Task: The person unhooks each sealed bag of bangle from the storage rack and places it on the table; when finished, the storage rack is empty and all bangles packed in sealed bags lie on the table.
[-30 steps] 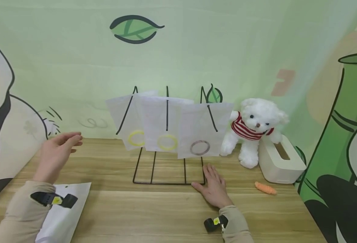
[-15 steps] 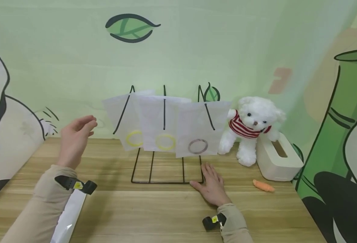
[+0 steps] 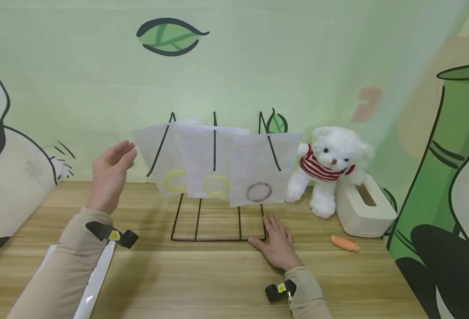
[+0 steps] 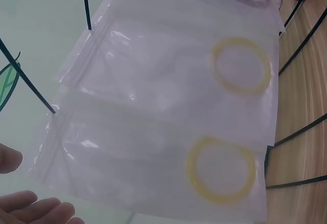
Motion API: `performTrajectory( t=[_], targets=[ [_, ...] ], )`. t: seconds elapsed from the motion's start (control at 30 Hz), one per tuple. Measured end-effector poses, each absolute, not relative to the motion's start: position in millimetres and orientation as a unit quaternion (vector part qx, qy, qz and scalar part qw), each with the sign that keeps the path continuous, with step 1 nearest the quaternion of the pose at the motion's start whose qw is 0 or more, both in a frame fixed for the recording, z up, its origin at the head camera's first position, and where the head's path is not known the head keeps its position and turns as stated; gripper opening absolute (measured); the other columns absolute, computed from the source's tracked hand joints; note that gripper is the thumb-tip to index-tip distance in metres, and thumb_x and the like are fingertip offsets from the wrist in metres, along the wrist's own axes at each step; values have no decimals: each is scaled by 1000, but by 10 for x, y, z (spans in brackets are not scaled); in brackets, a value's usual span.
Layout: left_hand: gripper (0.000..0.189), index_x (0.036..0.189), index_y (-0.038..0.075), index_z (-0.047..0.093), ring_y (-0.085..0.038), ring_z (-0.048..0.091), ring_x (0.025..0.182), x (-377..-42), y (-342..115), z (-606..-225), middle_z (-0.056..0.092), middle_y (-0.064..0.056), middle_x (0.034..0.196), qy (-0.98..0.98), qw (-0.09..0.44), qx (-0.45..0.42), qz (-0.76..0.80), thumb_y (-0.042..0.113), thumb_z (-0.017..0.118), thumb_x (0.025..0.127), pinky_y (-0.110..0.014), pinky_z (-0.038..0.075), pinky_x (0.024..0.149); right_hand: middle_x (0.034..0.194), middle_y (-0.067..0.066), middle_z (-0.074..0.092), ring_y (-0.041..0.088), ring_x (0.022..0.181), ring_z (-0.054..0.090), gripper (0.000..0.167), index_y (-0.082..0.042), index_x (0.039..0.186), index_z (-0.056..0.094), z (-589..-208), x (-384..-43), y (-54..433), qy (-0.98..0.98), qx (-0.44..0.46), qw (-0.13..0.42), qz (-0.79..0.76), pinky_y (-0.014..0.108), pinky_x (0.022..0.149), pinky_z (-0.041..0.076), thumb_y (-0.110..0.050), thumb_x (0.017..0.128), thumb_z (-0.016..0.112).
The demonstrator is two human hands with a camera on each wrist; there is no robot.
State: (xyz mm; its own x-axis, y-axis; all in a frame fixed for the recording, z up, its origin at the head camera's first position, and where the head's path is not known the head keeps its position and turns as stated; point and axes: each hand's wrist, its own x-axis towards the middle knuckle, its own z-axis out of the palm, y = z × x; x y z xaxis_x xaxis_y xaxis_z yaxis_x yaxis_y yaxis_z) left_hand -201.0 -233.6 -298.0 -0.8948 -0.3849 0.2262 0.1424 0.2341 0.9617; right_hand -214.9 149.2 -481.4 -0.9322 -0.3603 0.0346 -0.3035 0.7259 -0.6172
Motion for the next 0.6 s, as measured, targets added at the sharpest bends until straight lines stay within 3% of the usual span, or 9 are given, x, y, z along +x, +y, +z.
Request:
performTrajectory(
  t=[0.27,0.6],
  targets=[
    [52,146,9,43,-19,46,131,-2048,-2285,-2957,50,-9,143,-748,226,70,-621,26,57,99,-38,35,110,158,22,15,39,146,9,87,3,151,25,-4807,-2146,1491,928,-180,42,-323,68,106,8,-49,92,61],
    [42,136,7,55,-20,54,116,-2087,-2217,-2946,59,-12,128,-755,240,69,-606,23,61,97,-37,43,101,158,22,17,38,146,9,87,3,151,25,-4819,-2148,1491,928,-178,42,-324,67,107,8,-49,91,61]
  ],
)
